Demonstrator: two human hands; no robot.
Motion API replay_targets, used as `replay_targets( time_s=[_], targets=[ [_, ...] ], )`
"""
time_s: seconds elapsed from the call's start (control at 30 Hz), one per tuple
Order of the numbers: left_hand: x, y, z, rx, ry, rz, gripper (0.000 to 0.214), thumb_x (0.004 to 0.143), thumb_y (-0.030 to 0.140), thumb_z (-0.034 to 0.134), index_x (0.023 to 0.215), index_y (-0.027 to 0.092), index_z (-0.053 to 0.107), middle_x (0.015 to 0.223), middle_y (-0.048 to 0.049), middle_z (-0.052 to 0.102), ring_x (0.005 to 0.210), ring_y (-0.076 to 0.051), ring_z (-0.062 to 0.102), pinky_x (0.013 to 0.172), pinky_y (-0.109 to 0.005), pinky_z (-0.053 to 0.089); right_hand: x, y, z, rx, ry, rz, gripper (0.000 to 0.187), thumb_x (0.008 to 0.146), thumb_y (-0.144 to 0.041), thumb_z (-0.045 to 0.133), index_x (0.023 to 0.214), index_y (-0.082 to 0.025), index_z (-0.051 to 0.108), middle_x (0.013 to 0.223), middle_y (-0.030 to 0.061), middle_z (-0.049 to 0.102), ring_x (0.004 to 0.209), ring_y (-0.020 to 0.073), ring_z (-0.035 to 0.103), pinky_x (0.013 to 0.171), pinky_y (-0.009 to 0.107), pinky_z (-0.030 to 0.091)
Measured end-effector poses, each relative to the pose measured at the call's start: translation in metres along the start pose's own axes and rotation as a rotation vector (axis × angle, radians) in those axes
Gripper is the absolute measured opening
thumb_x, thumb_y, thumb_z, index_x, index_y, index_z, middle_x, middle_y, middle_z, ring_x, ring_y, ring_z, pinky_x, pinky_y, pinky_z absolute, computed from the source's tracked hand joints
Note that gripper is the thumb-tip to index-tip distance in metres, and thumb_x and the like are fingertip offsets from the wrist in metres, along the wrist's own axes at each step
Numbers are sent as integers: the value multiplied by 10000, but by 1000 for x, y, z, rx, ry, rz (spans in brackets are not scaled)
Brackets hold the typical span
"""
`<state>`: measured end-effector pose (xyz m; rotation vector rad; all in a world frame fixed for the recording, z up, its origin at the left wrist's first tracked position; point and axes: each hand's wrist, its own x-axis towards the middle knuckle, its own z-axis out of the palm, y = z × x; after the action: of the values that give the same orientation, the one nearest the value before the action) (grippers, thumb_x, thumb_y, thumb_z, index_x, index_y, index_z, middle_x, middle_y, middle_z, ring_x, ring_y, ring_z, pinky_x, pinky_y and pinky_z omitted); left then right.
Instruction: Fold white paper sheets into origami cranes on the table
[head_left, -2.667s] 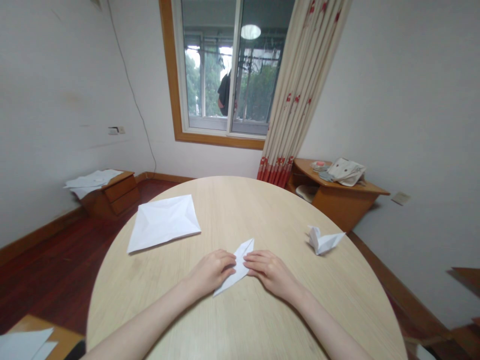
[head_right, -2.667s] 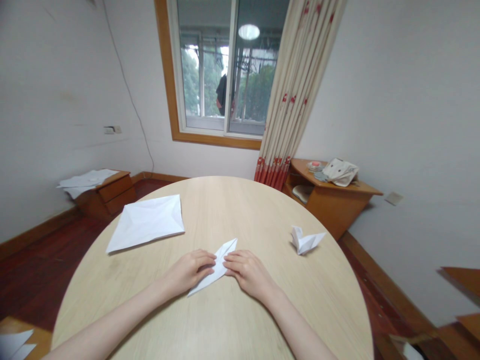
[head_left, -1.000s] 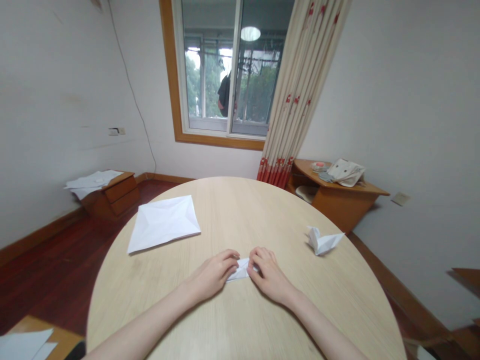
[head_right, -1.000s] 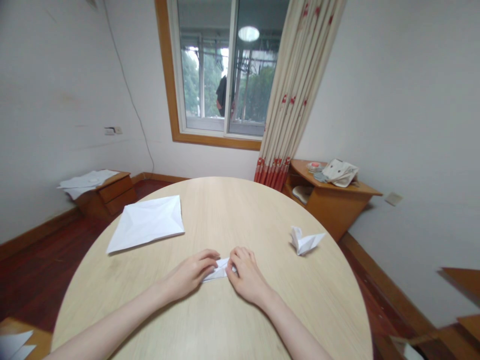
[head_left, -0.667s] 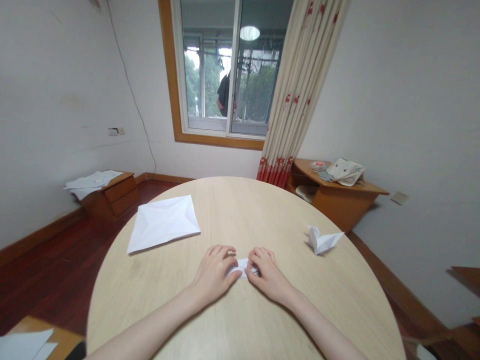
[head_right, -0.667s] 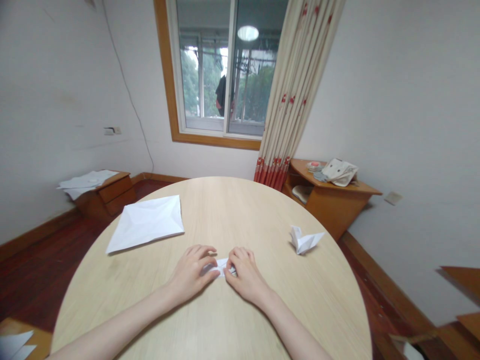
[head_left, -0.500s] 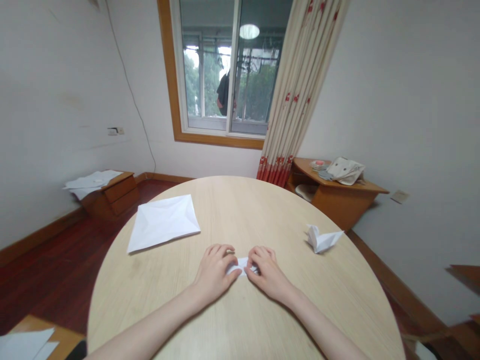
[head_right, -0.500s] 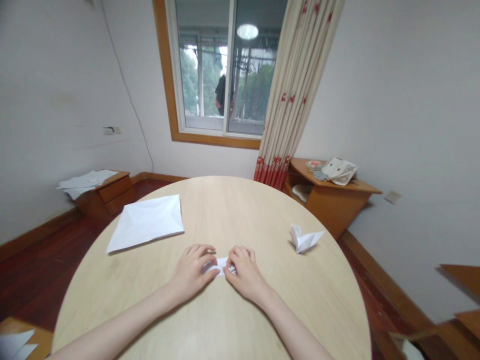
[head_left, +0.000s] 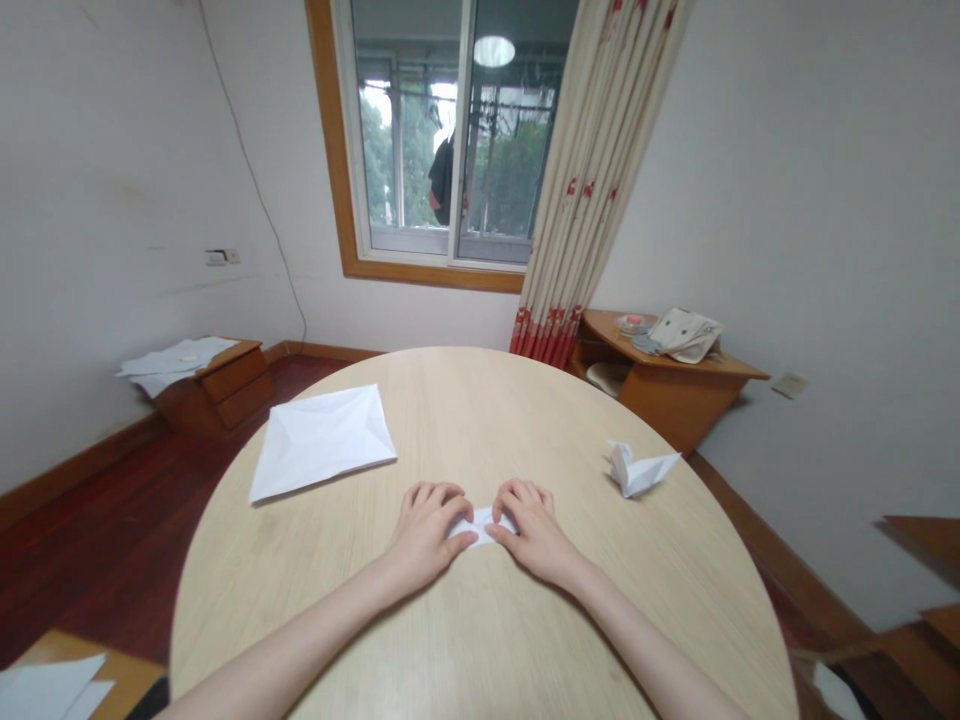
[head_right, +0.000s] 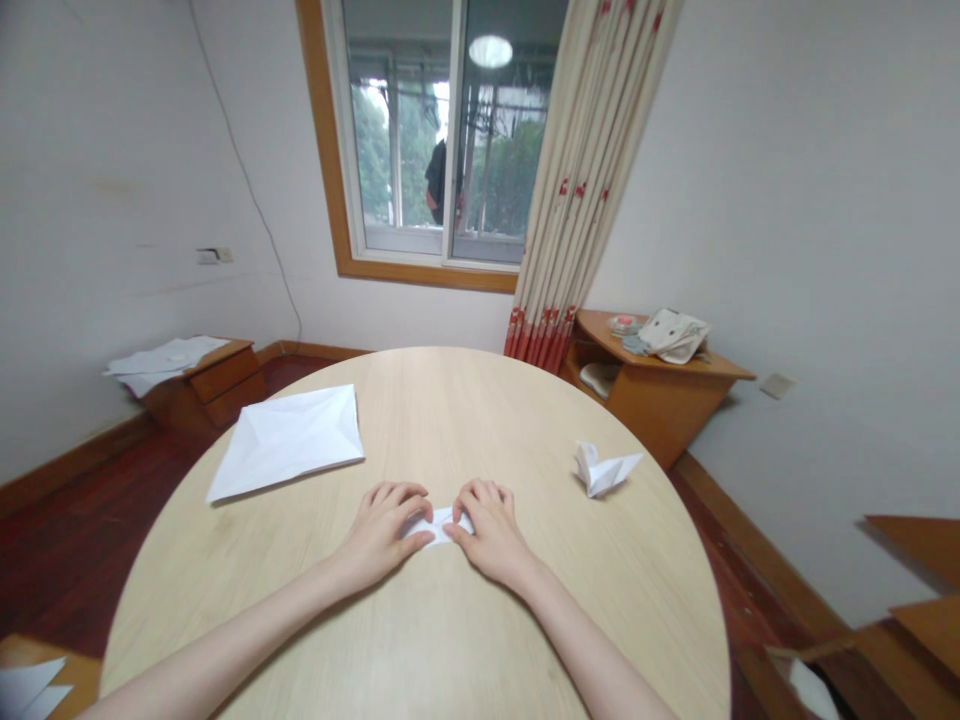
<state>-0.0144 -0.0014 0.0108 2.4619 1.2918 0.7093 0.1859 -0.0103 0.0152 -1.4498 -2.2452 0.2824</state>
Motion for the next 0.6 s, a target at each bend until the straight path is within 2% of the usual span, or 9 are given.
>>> replay_targets(
  time_s=[0.23,0.6],
  targets=[
    [1,-6,-10,-28,-141,37,187,850,323,625,1024,274,575,1245,-43,512,1200,-260,397,1031,-521,187,3,8,-1,47,-58,18,63,830,-248,623,807,-231,567,996,6,540,1027,204,473,938,433,275],
    [3,-12,-23,-88,-234,78,229,839,334,638,1062,302,598,1261,-49,501,1205,-271,389,1037,-525,184,3,20,-4,66,-105,0,48,825,-205,595,833,-251,580,1014,3,552,1061,210,459,941,443,275]
  ],
)
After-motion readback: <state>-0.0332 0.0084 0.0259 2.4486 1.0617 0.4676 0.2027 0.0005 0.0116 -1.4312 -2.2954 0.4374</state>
